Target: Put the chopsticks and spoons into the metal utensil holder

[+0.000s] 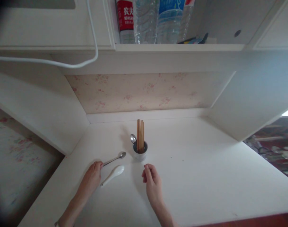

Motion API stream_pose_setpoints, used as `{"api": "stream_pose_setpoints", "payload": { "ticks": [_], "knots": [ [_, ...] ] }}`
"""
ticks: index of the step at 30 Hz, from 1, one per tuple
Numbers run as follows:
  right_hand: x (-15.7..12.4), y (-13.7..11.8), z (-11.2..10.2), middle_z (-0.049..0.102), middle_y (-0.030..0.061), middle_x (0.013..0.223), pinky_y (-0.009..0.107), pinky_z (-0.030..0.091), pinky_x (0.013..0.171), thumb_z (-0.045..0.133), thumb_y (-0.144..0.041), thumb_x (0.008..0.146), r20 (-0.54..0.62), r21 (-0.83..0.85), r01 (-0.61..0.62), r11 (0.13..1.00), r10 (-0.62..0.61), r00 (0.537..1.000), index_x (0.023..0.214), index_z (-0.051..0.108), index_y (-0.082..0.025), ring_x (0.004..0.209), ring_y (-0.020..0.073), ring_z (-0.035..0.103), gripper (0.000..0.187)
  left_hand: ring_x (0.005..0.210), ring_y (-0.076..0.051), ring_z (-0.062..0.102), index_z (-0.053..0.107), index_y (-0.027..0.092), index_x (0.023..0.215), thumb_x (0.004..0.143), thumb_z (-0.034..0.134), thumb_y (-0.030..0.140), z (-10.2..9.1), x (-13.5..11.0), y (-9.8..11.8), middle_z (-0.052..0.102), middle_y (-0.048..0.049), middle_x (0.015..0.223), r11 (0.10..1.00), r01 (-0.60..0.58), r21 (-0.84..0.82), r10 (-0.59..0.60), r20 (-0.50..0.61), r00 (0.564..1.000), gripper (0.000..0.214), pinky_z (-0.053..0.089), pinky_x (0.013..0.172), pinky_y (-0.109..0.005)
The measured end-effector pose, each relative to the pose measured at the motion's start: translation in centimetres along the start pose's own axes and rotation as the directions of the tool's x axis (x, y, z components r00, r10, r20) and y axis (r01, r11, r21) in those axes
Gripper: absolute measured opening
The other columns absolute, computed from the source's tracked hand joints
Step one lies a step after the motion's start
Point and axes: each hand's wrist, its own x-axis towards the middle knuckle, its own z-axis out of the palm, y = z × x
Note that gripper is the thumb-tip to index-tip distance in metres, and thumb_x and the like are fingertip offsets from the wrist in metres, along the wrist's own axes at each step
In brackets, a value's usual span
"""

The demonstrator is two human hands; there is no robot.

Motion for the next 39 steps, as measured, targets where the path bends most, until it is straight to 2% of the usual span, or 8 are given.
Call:
{"api": "stream_pose_setpoints", "payload": {
  "ticks": [4, 8, 13, 17, 20, 26, 34, 39],
  "knots": [
    [-2.2, -1.1, 3.5, 0.058, -0.0011, 0.064, 0.023, 0.035, 0.047, 0.053, -0.056, 0.089, 0.360, -0.045, -0.121, 0.992, 0.129, 0.924, 0.086, 0.061, -0.019, 0.049, 0.0105, 0.047, 0.038, 0.087, -0.025, 0.063, 0.057, 0.019, 0.091, 0.093, 0.031, 0.033, -0.4, 0.2, 0.2, 0.065, -0.0103, 0.089, 0.933, 0.175, -0.316, -0.213, -0.090, 0.973, 0.030, 0.050, 0.081, -0.039],
    [-2.6, -2.3, 6.6, 0.058, -0.0024, 0.066, 0.021, 0.031, 0.043, 0.051, -0.056, 0.090, 0.482, -0.045, -0.147, 0.988, 0.150, 0.863, 0.102, 0.062, -0.018, 0.045, 0.0074, 0.042, 0.041, 0.064, -0.019, 0.056, 0.057, 0.020, 0.092, 0.091, 0.039, 0.053, -2.7, -0.8, 3.2, 0.056, -0.0001, 0.069, 0.649, 0.389, -0.653, -0.334, 0.214, 0.918, 0.037, 0.047, 0.065, -0.032],
    [-1.3, -4.3, 7.1, 0.054, -0.0035, 0.072, 0.020, 0.034, 0.046, 0.052, -0.052, 0.092, 0.537, -0.017, -0.064, 0.998, 0.063, 0.841, 0.123, 0.055, -0.022, 0.051, 0.0077, 0.041, 0.043, 0.055, -0.006, 0.036, 0.055, 0.018, 0.082, 0.081, 0.064, 0.053, -4.6, -3.0, 8.1, 0.044, 0.0051, 0.070, -0.063, 0.573, -0.817, -0.052, 0.576, 0.816, 0.037, 0.034, 0.054, -0.019],
    [-0.5, -5.3, 5.1, 0.047, -0.0035, 0.060, 0.021, 0.031, 0.047, 0.047, -0.050, 0.095, 0.520, -0.127, 0.107, 0.986, -0.025, 0.854, 0.077, 0.063, -0.018, 0.051, 0.0083, 0.040, 0.041, 0.050, -0.004, 0.026, 0.053, 0.017, 0.079, 0.075, 0.072, 0.052, -3.7, -3.6, 10.3, 0.040, 0.0064, 0.068, -0.236, 0.673, -0.701, 0.107, 0.670, 0.735, 0.039, 0.022, 0.048, -0.018],
    [0.4, -6.6, 3.1, 0.048, -0.0031, 0.055, 0.022, 0.032, 0.048, 0.048, -0.051, 0.094, 0.469, -0.173, 0.168, 0.970, -0.069, 0.880, 0.063, 0.057, -0.018, 0.050, 0.0092, 0.043, 0.046, 0.049, -0.005, 0.029, 0.052, 0.018, 0.077, 0.077, 0.064, 0.059, -2.7, -3.4, 11.1, 0.043, 0.0055, 0.068, -0.103, 0.651, -0.752, 0.067, 0.648, 0.759, 0.043, 0.026, 0.048, -0.020],
    [5.4, -10.4, -0.3, 0.055, -0.0012, 0.056, 0.023, 0.038, 0.049, 0.054, -0.053, 0.089, -0.031, -0.283, 0.288, 0.915, -0.309, 0.951, 0.071, 0.064, -0.019, 0.050, 0.0122, 0.049, 0.040, 0.065, -0.016, 0.052, 0.060, 0.021, 0.082, 0.086, 0.048, 0.058, -2.1, -3.2, 10.3, 0.058, -0.0005, 0.071, 0.591, 0.374, -0.715, -0.156, 0.354, 0.922, 0.039, 0.041, 0.061, -0.027],
    [10.3, -9.0, -0.5, 0.053, -0.0012, 0.055, 0.025, 0.034, 0.051, 0.046, -0.057, 0.091, -0.075, -0.516, 0.313, 0.798, -0.406, 0.911, 0.064, 0.061, -0.019, 0.053, 0.0132, 0.048, 0.049, 0.090, -0.022, 0.063, 0.066, 0.024, 0.096, 0.091, 0.047, 0.043, -0.7, -5.3, 5.3, 0.067, -0.0071, 0.098, 0.876, 0.101, -0.471, -0.139, -0.046, 0.989, 0.028, 0.051, 0.082, -0.035],
    [10.6, -6.5, 0.4, 0.062, 0.0038, 0.073, 0.029, 0.041, 0.065, 0.046, -0.054, 0.092, 0.002, -0.585, 0.353, 0.730, -0.434, 0.901, 0.067, 0.069, -0.020, 0.067, 0.0168, 0.057, 0.049, 0.094, -0.026, 0.062, 0.066, 0.021, 0.104, 0.089, 0.053, 0.038, -0.2, -6.4, 2.7, 0.068, -0.0093, 0.102, 0.980, 0.042, -0.196, -0.069, -0.131, 0.989, 0.027, 0.051, 0.086, -0.043]
  ]
}}
